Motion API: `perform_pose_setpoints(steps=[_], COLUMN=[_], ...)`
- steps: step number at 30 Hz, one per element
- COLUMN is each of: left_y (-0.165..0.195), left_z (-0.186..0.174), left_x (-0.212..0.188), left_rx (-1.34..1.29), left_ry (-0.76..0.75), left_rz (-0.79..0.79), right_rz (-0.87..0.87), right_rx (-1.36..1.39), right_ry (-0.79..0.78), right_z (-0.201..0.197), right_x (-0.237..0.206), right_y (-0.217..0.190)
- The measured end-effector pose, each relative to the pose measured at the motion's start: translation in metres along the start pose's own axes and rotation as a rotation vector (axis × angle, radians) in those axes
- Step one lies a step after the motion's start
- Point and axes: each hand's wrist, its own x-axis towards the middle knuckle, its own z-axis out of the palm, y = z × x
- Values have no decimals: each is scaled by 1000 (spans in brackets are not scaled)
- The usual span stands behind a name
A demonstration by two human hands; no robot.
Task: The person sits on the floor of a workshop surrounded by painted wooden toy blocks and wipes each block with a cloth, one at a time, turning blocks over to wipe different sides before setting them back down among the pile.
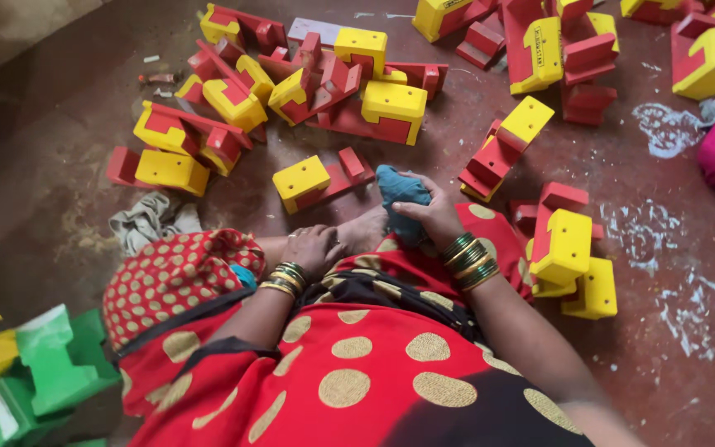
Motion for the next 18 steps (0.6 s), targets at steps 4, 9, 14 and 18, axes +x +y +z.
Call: perform_pose_setpoints(steps=[4, 9, 14, 18], left_y=[3, 18, -3, -33], left_z=[-3, 5, 0, -4], left_x=[8, -7, -4, 13], left_rx=[-1289, -2089, -2213, -2372], left_ry=[144, -172, -134, 31], left_rz=[-66, -364, -409, -510], right_rz=[-193, -127, -69, -455], right_rx=[-203, -235, -220, -1124], right_ry=[5, -220, -349, 80], right_z=[39, 101, 101, 16], right_x=[-1, -11, -7, -14], right_y=[27, 52, 40, 5])
